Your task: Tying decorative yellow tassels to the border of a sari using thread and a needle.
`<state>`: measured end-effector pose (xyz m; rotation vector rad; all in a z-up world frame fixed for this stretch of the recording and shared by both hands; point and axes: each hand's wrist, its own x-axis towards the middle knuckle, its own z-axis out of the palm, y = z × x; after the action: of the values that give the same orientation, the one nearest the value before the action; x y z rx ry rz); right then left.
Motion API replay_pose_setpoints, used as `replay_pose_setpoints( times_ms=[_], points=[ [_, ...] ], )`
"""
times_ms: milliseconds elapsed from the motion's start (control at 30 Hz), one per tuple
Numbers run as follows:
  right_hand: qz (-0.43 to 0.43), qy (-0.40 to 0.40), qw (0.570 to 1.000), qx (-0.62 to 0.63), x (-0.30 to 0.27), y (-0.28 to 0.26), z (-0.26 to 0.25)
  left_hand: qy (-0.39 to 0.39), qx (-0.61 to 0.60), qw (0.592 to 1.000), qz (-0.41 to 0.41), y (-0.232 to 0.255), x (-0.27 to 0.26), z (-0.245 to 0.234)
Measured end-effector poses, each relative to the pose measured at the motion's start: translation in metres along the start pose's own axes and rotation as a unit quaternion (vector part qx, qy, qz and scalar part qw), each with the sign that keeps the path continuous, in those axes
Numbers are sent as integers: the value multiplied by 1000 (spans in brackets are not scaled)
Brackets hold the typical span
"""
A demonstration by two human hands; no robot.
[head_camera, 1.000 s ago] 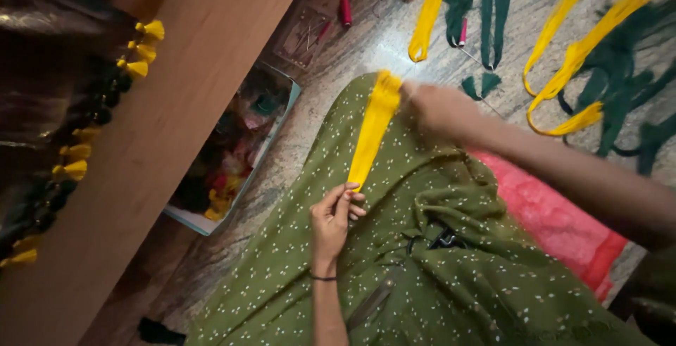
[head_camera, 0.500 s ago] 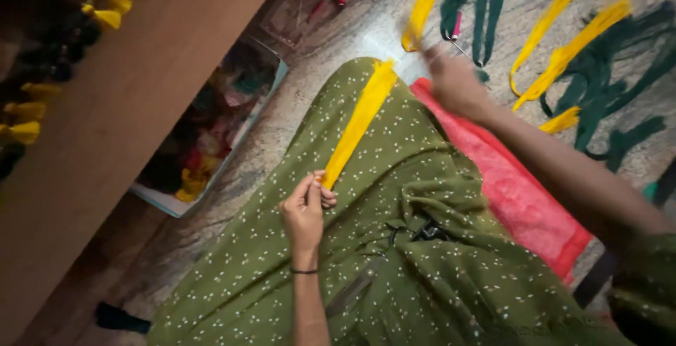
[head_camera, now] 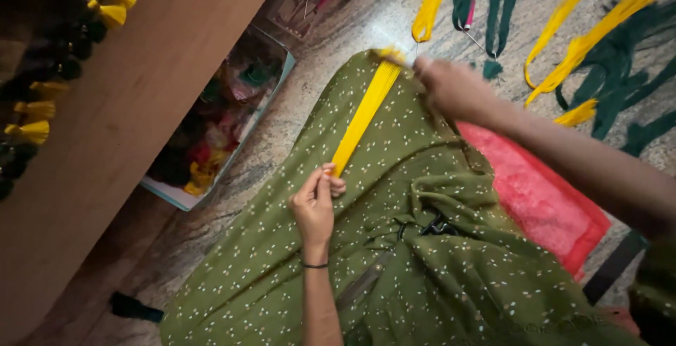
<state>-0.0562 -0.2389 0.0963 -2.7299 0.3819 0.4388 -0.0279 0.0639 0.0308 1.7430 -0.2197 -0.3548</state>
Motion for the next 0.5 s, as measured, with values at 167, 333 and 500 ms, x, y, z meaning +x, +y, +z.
replay_pose_setpoints(
  times_ms=[167,333,500],
  points=[
    [-38,104,987,115,-3,-11,31,-67,29,995,64,36,2,18],
    [72,213,961,160,40,47,39,-24,48,997,49,21,-1,5],
    [-313,239,918,43,-9,24,47,-7,56,998,28,22,-3,1]
  ],
)
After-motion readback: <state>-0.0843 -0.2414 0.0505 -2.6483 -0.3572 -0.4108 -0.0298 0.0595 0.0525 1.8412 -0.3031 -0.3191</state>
